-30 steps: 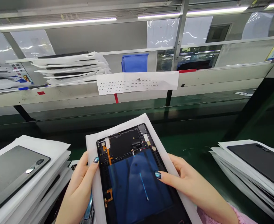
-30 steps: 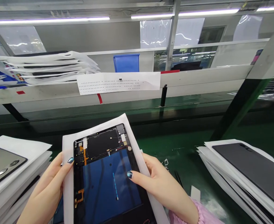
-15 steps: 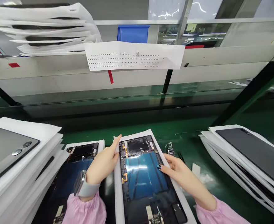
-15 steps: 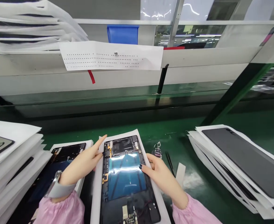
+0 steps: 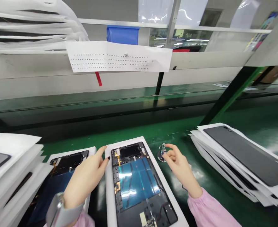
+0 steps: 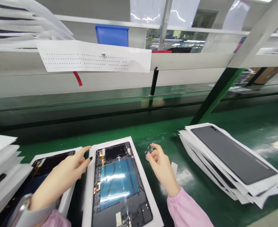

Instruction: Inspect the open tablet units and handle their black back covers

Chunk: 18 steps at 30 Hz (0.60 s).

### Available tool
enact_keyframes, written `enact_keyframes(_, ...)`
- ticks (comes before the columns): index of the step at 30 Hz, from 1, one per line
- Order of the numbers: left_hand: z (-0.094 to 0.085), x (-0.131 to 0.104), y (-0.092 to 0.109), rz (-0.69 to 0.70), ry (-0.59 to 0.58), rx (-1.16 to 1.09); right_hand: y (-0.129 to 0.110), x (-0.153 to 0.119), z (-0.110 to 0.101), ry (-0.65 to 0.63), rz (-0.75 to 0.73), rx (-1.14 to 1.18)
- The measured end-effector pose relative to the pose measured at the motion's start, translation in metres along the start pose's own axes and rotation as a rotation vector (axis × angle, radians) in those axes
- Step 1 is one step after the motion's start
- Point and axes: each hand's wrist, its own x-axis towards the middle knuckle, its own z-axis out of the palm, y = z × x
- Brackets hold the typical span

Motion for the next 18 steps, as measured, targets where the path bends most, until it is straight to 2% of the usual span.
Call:
enact_keyframes(2, -0.001, -0.002, -0.002, 0.005, 0.022, -0.042, 0.012, 0.012, -0.009, 0.150, -0.018, -0.071)
enact_keyframes(4, 0.002, 0.001, -0.004, 0.012, 0.062, -0.073, 0.026, 0.025, -0.012, 0.185, -0.019, -0.111)
enact_keyframes(8, 0.017, 0.016, -0.007, 0.131, 0.173, -0.031, 0.050, 0.043, -0.002, 0.078, 0.024, -0.094)
enact_keyframes(12, 0.027, 0.027, -0.004, 0.194, 0.150, 0.003, 0.065, 0.055, 0.002, -0.040, 0.108, -0.007)
enact_keyframes(15, 0.031, 0.030, -0.007, 0.232, 0.133, 0.005, 0.066, 0.059, 0.000, -0.083, 0.135, 0.043)
enact_keyframes(18, 0.046, 0.037, -0.027, 0.304, 0.140, -0.066, 0.057, 0.056, 0.001, -0.057, 0.124, 0.046)
